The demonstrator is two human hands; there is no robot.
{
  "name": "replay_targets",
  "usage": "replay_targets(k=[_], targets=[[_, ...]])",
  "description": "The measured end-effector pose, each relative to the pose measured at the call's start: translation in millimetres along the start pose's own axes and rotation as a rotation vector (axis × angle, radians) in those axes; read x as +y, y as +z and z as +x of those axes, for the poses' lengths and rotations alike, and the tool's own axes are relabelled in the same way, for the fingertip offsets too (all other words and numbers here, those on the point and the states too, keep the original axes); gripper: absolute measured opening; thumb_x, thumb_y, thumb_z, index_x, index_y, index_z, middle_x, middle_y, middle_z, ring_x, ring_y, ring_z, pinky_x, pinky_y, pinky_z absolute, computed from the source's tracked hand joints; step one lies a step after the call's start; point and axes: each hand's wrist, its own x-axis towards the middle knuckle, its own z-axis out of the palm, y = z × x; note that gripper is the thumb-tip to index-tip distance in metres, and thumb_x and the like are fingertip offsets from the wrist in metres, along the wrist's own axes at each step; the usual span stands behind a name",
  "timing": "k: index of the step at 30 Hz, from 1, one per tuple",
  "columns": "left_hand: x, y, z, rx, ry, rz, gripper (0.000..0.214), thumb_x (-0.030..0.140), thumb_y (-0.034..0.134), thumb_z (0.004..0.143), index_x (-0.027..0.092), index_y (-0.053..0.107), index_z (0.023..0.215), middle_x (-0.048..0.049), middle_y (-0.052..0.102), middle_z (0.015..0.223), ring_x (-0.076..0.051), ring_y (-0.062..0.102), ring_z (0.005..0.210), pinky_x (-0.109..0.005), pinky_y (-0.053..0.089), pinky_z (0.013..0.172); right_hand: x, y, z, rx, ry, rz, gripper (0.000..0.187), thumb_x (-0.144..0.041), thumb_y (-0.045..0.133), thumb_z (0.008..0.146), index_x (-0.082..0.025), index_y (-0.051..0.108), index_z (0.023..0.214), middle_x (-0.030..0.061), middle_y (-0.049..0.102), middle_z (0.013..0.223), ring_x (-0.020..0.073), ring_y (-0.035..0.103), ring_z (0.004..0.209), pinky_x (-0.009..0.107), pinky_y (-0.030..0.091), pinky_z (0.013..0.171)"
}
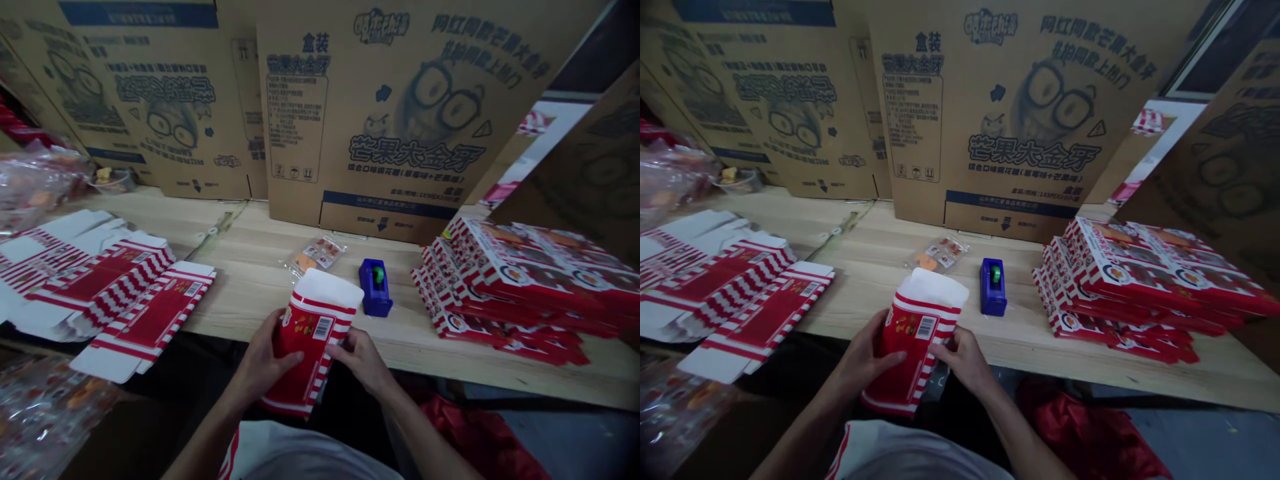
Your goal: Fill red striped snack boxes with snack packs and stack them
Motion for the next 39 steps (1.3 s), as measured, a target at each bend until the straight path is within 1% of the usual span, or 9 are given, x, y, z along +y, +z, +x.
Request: replay_targets(k=[4,12,17,20,23,28,31,35,39], targets=[[-1.6,0.3,10.2,0.007,-0.173,-0.147,0.030,0.040,0.077,0.068,0.013,0.070,0.078,-0.0059,0.073,0.073,-0.022,0.066,0.063,-0.032,0.054,0.060,9.7,-19.5,0.0,0.101,-0.006,-0.215,0.032,-0.045,0.069,0.078,-0.015,0.072,0.091,0.0066,0.075,0.092,0.0269,0.069,0.084,0.039,0.056,0.076],[-25.3,8.9,-2.4,-0.160,-0.293,-0.397,0.038,0.051,0.076,0.069,0.013,0.070,0.072,-0.0036,0.070,0.063,-0.018,0.064,0.055,-0.030,0.053,0.059,1.6,-47.1,27.4,0.247,-0.082,-0.219,0.038,-0.051,0.073,0.070,-0.016,0.072,0.084,0.0059,0.075,0.083,0.0250,0.069,0.075,0.037,0.056,0.070],[-23.5,9.4,-5.6,-0.129,-0.231,-0.390,0.040,0.048,0.073,0.074,0.013,0.071,0.095,-0.0068,0.074,0.081,-0.021,0.068,0.069,-0.031,0.055,0.067,9.5,-48.3,31.9,0.204,-0.061,-0.173,0.040,-0.052,0.075,0.068,-0.015,0.071,0.083,0.0058,0.074,0.082,0.0245,0.068,0.077,0.037,0.056,0.072],[-17.6,4.8,5.7,-0.044,-0.084,-0.438,0.054,0.040,0.073,0.077,0.019,0.059,0.125,-0.0096,0.071,0.111,-0.023,0.068,0.095,-0.033,0.054,0.083,19.5,-43.1,17.9,0.060,0.054,-0.127,0.040,-0.052,0.074,0.070,-0.015,0.070,0.087,0.0051,0.074,0.084,0.0238,0.069,0.077,0.036,0.056,0.072],[-22.9,3.2,14.7,0.029,-0.046,-0.523,0.061,0.035,0.074,0.076,0.018,0.054,0.132,-0.0127,0.068,0.118,-0.026,0.066,0.102,-0.038,0.054,0.087,31.0,-35.2,-1.6,-0.070,0.135,-0.070,0.039,-0.048,0.072,0.074,-0.016,0.068,0.095,0.0059,0.074,0.090,0.0240,0.069,0.083,0.037,0.056,0.076],[-42.7,4.9,15.9,0.013,-0.075,-0.507,0.055,0.030,0.077,0.073,0.017,0.062,0.124,-0.0113,0.069,0.116,-0.027,0.065,0.105,-0.039,0.054,0.088,43.6,-35.3,-11.8,0.212,0.001,-0.038,0.059,-0.041,0.077,0.071,-0.027,0.052,0.122,0.0074,0.066,0.115,0.0208,0.069,0.087,0.036,0.056,0.079],[-44.7,4.5,17.3,-0.070,-0.104,-0.505,0.056,0.031,0.079,0.070,0.020,0.063,0.123,-0.0091,0.072,0.111,-0.026,0.068,0.097,-0.037,0.055,0.083,45.3,-44.2,-3.6,0.281,-0.013,-0.145,0.055,-0.043,0.073,0.074,-0.024,0.057,0.123,0.0078,0.068,0.108,0.0199,0.068,0.082,0.035,0.056,0.075],[-40.8,6.4,22.8,-0.076,-0.143,-0.387,0.033,0.038,0.077,0.071,0.016,0.074,0.095,-0.0055,0.075,0.087,-0.020,0.067,0.078,-0.030,0.053,0.072,47.1,-52.8,4.6,0.271,-0.134,-0.339,0.026,-0.042,0.064,0.082,-0.021,0.074,0.094,0.0076,0.070,0.094,0.0223,0.064,0.090,0.034,0.052,0.083],[-44.2,9.4,32.1,-0.034,-0.161,-0.318,0.031,0.042,0.076,0.070,0.012,0.070,0.066,-0.0044,0.069,0.071,-0.016,0.062,0.067,-0.025,0.049,0.063,49.9,-54.7,7.8,0.248,-0.126,-0.297,0.024,-0.044,0.067,0.080,-0.020,0.071,0.082,0.0061,0.067,0.088,0.0198,0.063,0.083,0.030,0.053,0.075]])
